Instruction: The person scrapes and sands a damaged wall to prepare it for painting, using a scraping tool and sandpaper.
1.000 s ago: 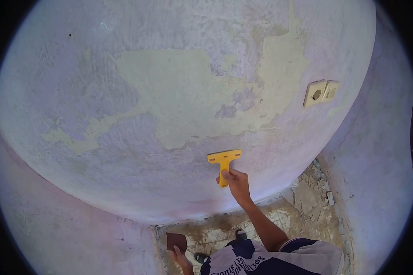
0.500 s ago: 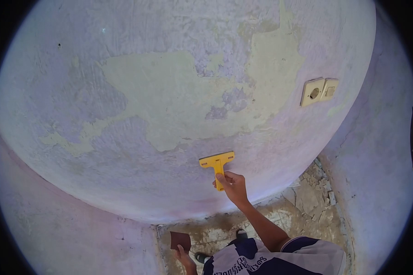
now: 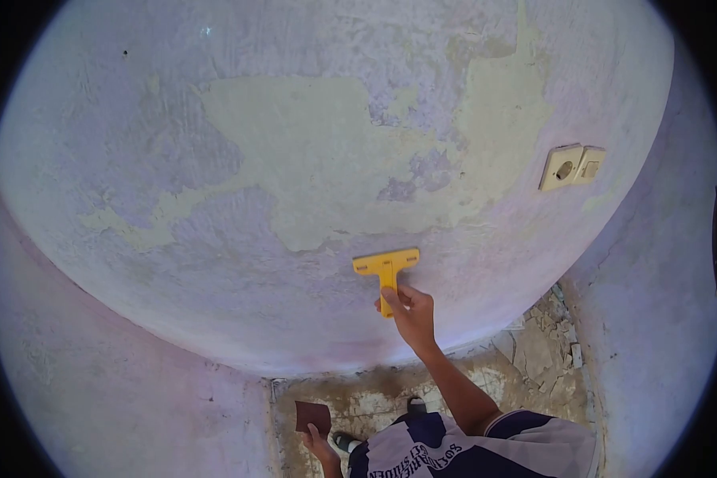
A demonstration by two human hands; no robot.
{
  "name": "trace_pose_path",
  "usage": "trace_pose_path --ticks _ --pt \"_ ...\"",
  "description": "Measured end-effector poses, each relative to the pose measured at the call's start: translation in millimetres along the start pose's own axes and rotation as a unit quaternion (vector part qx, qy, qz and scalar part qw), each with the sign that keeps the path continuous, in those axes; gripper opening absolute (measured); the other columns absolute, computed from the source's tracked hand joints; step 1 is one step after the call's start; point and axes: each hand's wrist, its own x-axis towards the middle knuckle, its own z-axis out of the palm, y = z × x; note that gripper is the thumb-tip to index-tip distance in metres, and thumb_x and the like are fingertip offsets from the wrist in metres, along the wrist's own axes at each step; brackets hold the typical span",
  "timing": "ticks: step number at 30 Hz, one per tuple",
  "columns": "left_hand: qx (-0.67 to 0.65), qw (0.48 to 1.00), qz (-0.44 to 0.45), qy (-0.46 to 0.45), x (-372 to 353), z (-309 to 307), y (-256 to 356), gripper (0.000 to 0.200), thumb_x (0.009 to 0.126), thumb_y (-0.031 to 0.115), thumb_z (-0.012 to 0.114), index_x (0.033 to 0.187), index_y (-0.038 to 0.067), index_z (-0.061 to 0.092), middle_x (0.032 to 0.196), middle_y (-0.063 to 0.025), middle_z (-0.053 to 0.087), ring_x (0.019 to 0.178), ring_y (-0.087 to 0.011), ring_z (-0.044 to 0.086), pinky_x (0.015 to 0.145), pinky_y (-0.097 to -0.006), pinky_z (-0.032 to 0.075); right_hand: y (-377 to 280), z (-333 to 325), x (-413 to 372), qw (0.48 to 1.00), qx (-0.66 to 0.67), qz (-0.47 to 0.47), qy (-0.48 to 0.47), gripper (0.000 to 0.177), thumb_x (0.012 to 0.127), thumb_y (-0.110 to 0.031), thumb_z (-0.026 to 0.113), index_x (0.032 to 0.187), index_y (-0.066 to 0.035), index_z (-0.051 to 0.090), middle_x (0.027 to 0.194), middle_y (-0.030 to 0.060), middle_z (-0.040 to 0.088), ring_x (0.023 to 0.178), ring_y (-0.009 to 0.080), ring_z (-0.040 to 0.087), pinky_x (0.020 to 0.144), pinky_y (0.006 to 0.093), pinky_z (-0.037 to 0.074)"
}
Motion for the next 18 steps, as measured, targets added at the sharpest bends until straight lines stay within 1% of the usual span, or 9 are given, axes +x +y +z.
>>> trace_pose_path --ticks 2,5,8,10,11,14,16,18 --pt "0.013 1.000 0.009 -0.013 2 -2 2 0.037 0.100 0.025 0.058 0.127 0.000 0.054 0.121 -0.0110 0.060 0.105 -0.0203 0.061 0.090 -0.0355 0.052 -28 8 9 1.000 -0.008 -0.017 -0.005 0.027 0.095 -0.021 0.066 0.092 0.006 0.069 0.073 0.0063 0.070 0.066 0.0085 0.064 0.061 0.0242 0.050" --pt "0.008 1.000 0.001 -0.020 13 -11 -5 0.037 0.100 0.024 0.057 0.128 -0.001 0.054 0.123 -0.0110 0.059 0.105 -0.0205 0.060 0.091 -0.0355 0.052 -44 16 12 0.999 0.028 -0.012 -0.009 0.028 0.095 -0.021 0.065 0.093 0.006 0.069 0.074 0.0063 0.070 0.067 0.0086 0.064 0.062 0.0239 0.050" --pt "-0.002 0.999 0.033 0.000 16 -4 7 0.035 0.101 0.023 0.057 0.125 -0.002 0.056 0.118 -0.0107 0.062 0.102 -0.0198 0.061 0.088 -0.0343 0.051 -8 13 8 1.000 0.004 -0.025 0.002 0.028 0.096 -0.022 0.064 0.094 0.006 0.069 0.074 0.0065 0.069 0.067 0.0088 0.064 0.062 0.0237 0.050" --pt "0.102 0.994 0.045 -0.003 18 -16 13 0.033 0.101 0.022 0.056 0.122 -0.004 0.058 0.114 -0.0106 0.063 0.100 -0.0187 0.061 0.087 -0.0327 0.049 32 11 0 1.000 0.022 -0.016 0.016 0.028 0.096 -0.022 0.064 0.094 0.006 0.069 0.074 0.0065 0.069 0.067 0.0087 0.064 0.062 0.0239 0.050" --pt "0.153 0.987 0.051 -0.004 19 -21 14 0.032 0.101 0.021 0.056 0.120 -0.005 0.059 0.112 -0.0105 0.064 0.098 -0.0182 0.061 0.086 -0.0319 0.049 41 10 -2 0.999 0.029 -0.011 0.022 0.028 0.096 -0.022 0.064 0.094 0.006 0.069 0.074 0.0066 0.069 0.067 0.0087 0.064 0.062 0.0240 0.050" --pt "0.142 0.986 0.084 -0.024 26 -26 12 0.031 0.100 0.021 0.056 0.115 -0.006 0.062 0.107 -0.0105 0.066 0.095 -0.0171 0.060 0.085 -0.0301 0.047 12 16 -2 0.999 0.032 0.004 0.021 0.028 0.096 -0.022 0.064 0.095 0.006 0.069 0.074 0.0063 0.069 0.067 0.0090 0.064 0.063 0.0243 0.051" --pt "0.140 0.985 0.092 -0.046 25 -27 15 0.030 0.100 0.020 0.056 0.114 -0.006 0.062 0.108 -0.0104 0.066 0.095 -0.0170 0.060 0.086 -0.0304 0.046 -27 22 -3 0.998 0.054 0.031 0.006 0.028 0.096 -0.022 0.064 0.095 0.005 0.069 0.074 0.0063 0.069 0.067 0.0093 0.064 0.062 0.0243 0.051" --pt "0.135 0.985 0.094 -0.060 25 -24 22 0.030 0.100 0.020 0.056 0.114 -0.006 0.062 0.108 -0.0104 0.066 0.096 -0.0169 0.060 0.087 -0.0309 0.046 -42 25 -7 0.997 0.064 0.041 0.006 0.028 0.096 -0.022 0.065 0.095 0.005 0.069 0.073 0.0063 0.068 0.066 0.0095 0.064 0.061 0.0242 0.051"
